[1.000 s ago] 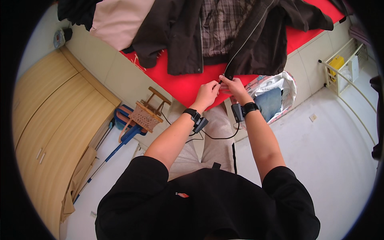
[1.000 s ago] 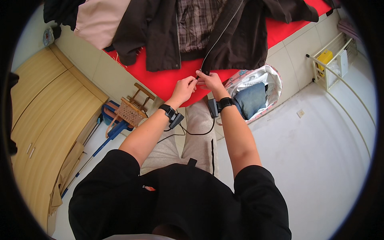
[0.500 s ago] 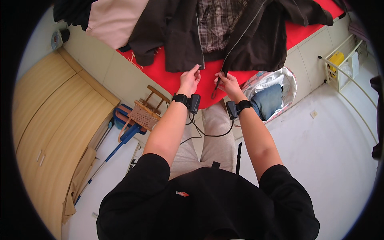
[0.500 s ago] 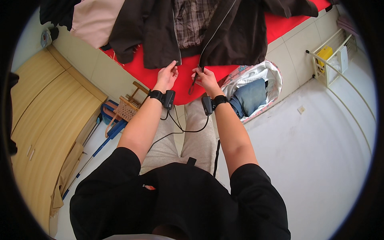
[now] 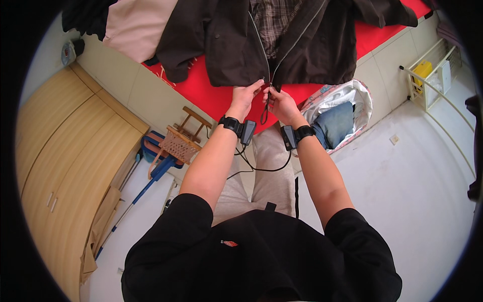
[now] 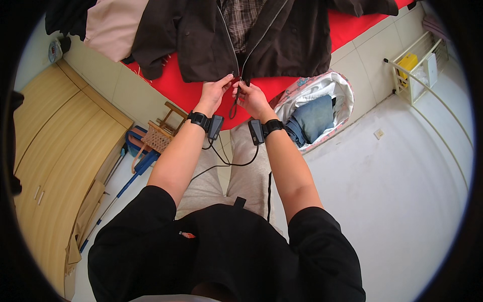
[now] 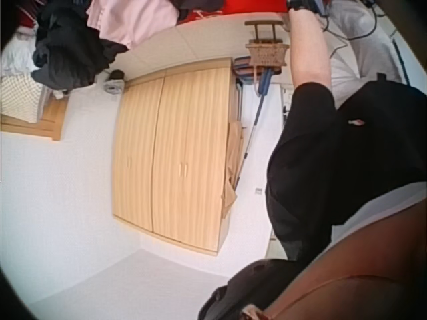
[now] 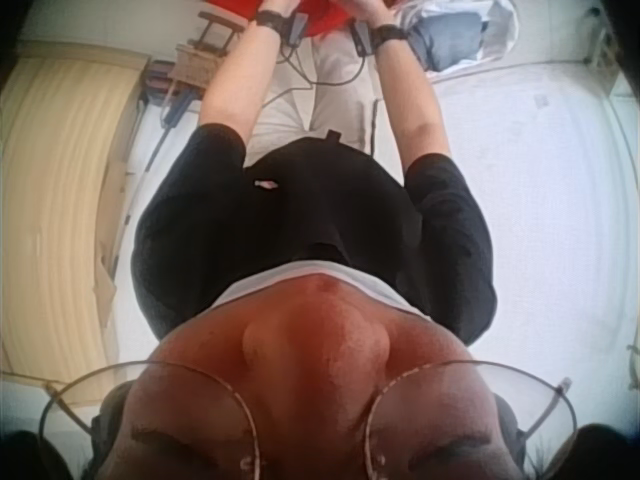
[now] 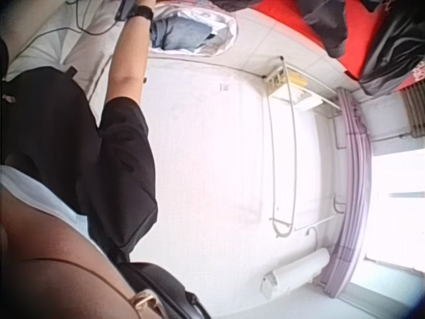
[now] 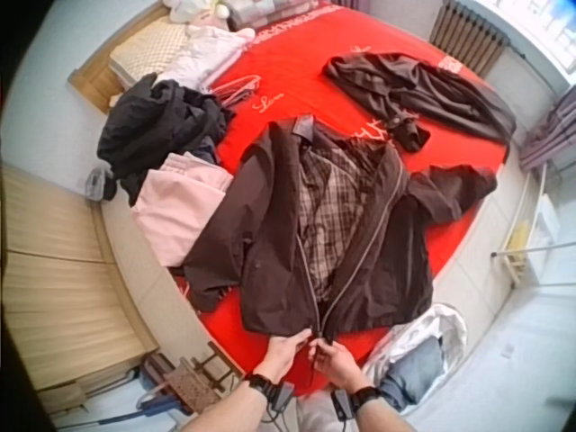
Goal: The person folds a light pink jacket and a dark brown jacket on a red bedspread. They zip the pink jacket, fold it neatly, and place it aside. Then they zip and fold the brown jacket, place it on a hanger, and hang it on a nearby rack.
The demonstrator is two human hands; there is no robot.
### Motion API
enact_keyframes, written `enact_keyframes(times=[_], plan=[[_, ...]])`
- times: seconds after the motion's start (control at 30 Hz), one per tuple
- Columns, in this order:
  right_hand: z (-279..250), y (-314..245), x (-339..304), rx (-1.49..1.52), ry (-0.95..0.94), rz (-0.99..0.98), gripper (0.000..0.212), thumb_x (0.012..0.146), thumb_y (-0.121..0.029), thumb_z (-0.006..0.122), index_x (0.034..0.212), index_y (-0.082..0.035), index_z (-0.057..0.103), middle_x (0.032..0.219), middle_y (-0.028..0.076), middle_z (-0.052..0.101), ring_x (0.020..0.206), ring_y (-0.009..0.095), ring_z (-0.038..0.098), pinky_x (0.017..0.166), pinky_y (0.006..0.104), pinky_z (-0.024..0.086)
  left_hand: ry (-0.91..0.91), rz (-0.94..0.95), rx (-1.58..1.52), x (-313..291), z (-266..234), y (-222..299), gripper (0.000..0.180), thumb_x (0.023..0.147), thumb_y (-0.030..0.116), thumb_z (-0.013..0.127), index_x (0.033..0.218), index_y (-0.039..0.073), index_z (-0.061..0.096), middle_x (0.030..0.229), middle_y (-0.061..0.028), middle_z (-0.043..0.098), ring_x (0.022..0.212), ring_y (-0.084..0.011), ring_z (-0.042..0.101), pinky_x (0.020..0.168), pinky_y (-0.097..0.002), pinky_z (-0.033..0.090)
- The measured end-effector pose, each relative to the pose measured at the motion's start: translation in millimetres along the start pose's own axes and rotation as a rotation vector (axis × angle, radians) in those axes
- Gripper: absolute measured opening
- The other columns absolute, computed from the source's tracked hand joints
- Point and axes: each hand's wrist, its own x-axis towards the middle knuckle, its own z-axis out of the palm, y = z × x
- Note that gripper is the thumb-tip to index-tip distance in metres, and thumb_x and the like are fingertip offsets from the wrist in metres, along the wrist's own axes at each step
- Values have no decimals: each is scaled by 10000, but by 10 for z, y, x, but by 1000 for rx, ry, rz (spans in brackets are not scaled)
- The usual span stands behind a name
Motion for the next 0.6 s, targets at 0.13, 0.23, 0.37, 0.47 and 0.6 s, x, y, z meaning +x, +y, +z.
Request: enact_keyframes(times=[0.13, 0.23, 0.37, 0.47, 0.6], plan=[[3, 8, 7, 46, -31, 18, 260, 1179, -333, 583, 1193, -120, 731, 1056, -7, 731, 1018, 137, 689, 952, 331, 544, -53, -40, 50, -59, 17, 57, 55, 1026, 60, 796, 1055, 21, 770, 964, -52, 777, 805, -157, 725, 713, -312, 607], [11, -11, 3, 53, -53, 31, 263, 1181, -334, 580, 1194, -118, 730, 1049, -7, 729, 1013, 138, 689, 955, 333, 547, -137, -78, 42, -97, 19, 134, 77, 1018, 55, 805, 1077, 25, 765, 969, -44, 778, 803, -155, 726, 706, -315, 603], [22, -30, -7, 65, -40, 53, 266, 1181, -334, 579, 1192, -115, 728, 1035, -6, 724, 1003, 143, 687, 953, 335, 550, -116, -39, 103, -140, 62, 194, 116, 1013, 46, 805, 1117, 27, 758, 992, -35, 778, 828, -149, 728, 711, -311, 592], [23, -17, -11, 97, -74, 43, 265, 1183, -334, 575, 1183, -115, 724, 1025, -7, 721, 994, 147, 685, 948, 340, 553, -136, -22, 118, -178, 83, 226, 145, 1010, 40, 804, 1146, 24, 758, 1030, -31, 782, 868, -140, 731, 738, -304, 591], [17, 5, -4, 168, -123, 24, 265, 1186, -339, 565, 1190, -118, 710, 1025, -14, 714, 992, 151, 678, 949, 342, 552, -110, 60, 139, -233, 94, 259, 166, 1006, 44, 811, 1164, 24, 762, 1058, -26, 789, 891, -127, 730, 749, -301, 590]])
